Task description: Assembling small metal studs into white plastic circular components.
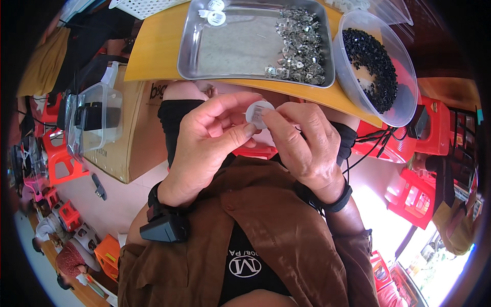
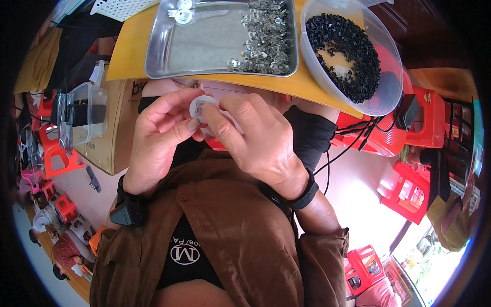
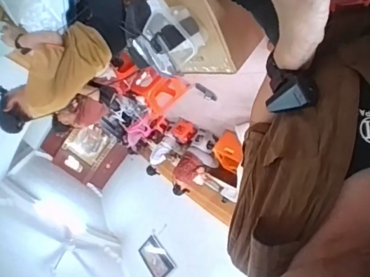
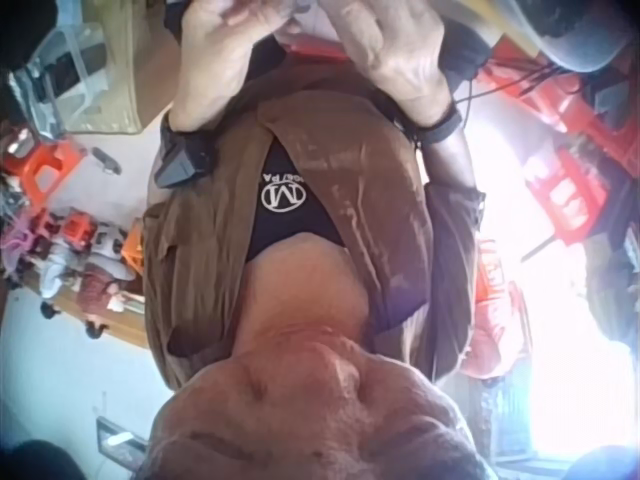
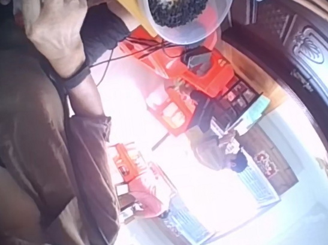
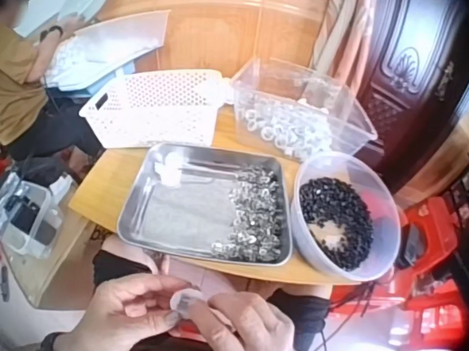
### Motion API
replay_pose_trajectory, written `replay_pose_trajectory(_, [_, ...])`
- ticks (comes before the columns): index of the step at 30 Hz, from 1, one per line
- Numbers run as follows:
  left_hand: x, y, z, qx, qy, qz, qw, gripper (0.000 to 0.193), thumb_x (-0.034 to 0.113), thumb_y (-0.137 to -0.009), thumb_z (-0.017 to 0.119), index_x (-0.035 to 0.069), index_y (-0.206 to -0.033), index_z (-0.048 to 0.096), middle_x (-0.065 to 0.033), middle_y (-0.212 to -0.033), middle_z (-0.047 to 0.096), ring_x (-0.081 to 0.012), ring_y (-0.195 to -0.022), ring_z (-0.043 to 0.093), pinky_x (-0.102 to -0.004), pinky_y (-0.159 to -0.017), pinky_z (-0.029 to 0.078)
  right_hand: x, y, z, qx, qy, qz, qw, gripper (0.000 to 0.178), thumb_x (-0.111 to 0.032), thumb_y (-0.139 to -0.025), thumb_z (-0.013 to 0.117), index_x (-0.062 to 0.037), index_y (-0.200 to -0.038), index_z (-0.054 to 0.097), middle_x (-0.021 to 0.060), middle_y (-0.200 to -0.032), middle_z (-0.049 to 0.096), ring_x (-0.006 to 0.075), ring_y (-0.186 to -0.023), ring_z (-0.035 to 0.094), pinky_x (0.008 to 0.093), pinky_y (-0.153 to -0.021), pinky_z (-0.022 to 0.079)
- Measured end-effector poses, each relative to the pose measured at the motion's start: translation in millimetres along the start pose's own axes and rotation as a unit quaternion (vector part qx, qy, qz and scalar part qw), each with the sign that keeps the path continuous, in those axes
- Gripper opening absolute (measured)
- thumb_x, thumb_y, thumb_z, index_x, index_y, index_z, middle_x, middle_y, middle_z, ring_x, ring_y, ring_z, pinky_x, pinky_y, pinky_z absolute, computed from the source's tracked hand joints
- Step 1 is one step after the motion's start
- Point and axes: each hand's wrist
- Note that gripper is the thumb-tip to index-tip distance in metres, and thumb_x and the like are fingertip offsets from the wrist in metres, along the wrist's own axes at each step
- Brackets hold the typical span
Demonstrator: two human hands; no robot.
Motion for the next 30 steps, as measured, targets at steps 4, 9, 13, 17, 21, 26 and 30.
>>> replay_pose_trajectory(4, [3.0,0.9,4.4,-0.012,0.011,0.006,1.0,0.034,-0.004,-0.088,0.056,-0.006,-0.121,0.049,-0.0145,-0.106,0.061,-0.0196,-0.095,0.062,-0.0334,-0.082,0.056,-1.3,-3.0,-2.2,-0.001,0.037,-0.027,0.999,0.039,-0.016,-0.062,0.066,-0.0043,-0.099,0.063,0.005,-0.084,0.054,0.0178,-0.07,0.057,0.0284,-0.054,0.048])
replay_pose_trajectory(9, [3.4,0.1,5.6,-0.01,-0.018,0.017,1.0,0.032,-0.006,-0.088,0.055,-0.008,-0.12,0.049,-0.0153,-0.103,0.061,-0.0209,-0.092,0.063,-0.0352,-0.081,0.057,-4.0,-4.7,-3.4,0.004,0.073,-0.064,0.995,0.041,-0.015,-0.06,0.065,0.0004,-0.098,0.062,0.0054,-0.081,0.053,0.0178,-0.068,0.056,0.0271,-0.052,0.046])
replay_pose_trajectory(13, [-0.6,0.7,2.2,0.002,-0.038,0.008,0.999,0.037,0.0,-0.085,0.061,-0.004,-0.12,0.052,-0.0111,-0.11,0.061,-0.0143,-0.091,0.061,-0.0271,-0.077,0.052,-16.2,-12.4,-10.9,-0.056,0.036,-0.018,0.998,0.043,0.001,-0.056,0.064,0.0028,-0.099,0.06,0.0098,-0.084,0.054,0.0211,-0.067,0.058,0.0295,-0.054,0.049])
replay_pose_trajectory(17, [-3.1,2.0,-1.4,0.011,-0.071,0.016,0.997,0.037,0.001,-0.085,0.061,-0.003,-0.121,0.053,-0.0098,-0.109,0.061,-0.0137,-0.089,0.06,-0.0265,-0.075,0.051,-15.6,-11.4,-9.1,-0.09,-0.008,0.022,0.996,0.041,0.005,-0.063,0.067,0.0025,-0.103,0.059,0.0108,-0.087,0.056,0.0209,-0.068,0.058,0.0283,-0.054,0.049])
replay_pose_trajectory(21, [-2.1,-2.0,-3.2,0.038,-0.016,0.029,0.999,0.037,0.001,-0.086,0.06,-0.001,-0.122,0.053,-0.0087,-0.108,0.061,-0.0135,-0.089,0.059,-0.0263,-0.073,0.05,-16.0,-10.6,-3.8,-0.057,-0.167,0.128,0.976,0.04,0.007,-0.068,0.069,0.0004,-0.106,0.059,0.011,-0.09,0.058,0.0194,-0.069,0.06,0.0266,-0.054,0.05])
replay_pose_trajectory(26, [0.1,1.5,-0.6,0.044,-0.02,-0.007,0.999,0.037,0.003,-0.087,0.059,-0.001,-0.123,0.052,-0.0072,-0.111,0.059,-0.0128,-0.089,0.058,-0.0262,-0.072,0.048,-10.5,-4.5,-9.4,-0.018,-0.116,0.166,0.979,0.038,-0.001,-0.068,0.068,-0.0095,-0.105,0.062,0.0065,-0.09,0.058,0.0254,-0.078,0.061,0.0336,-0.062,0.051])
replay_pose_trajectory(30, [0.3,0.1,-0.1,0.039,-0.017,-0.013,0.999,0.038,0.005,-0.087,0.06,-0.001,-0.123,0.052,-0.007,-0.111,0.059,-0.0123,-0.09,0.058,-0.0259,-0.072,0.048,-3.5,-2.8,-6.5,-0.012,-0.055,0.086,0.995,0.035,-0.004,-0.068,0.067,-0.009,-0.102,0.063,0.0055,-0.09,0.058,0.0227,-0.075,0.06,0.032,-0.059,0.05])
Point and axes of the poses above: each hand's wrist, its own y-axis away from the middle knuckle, its own z-axis out of the palm, x = y × z
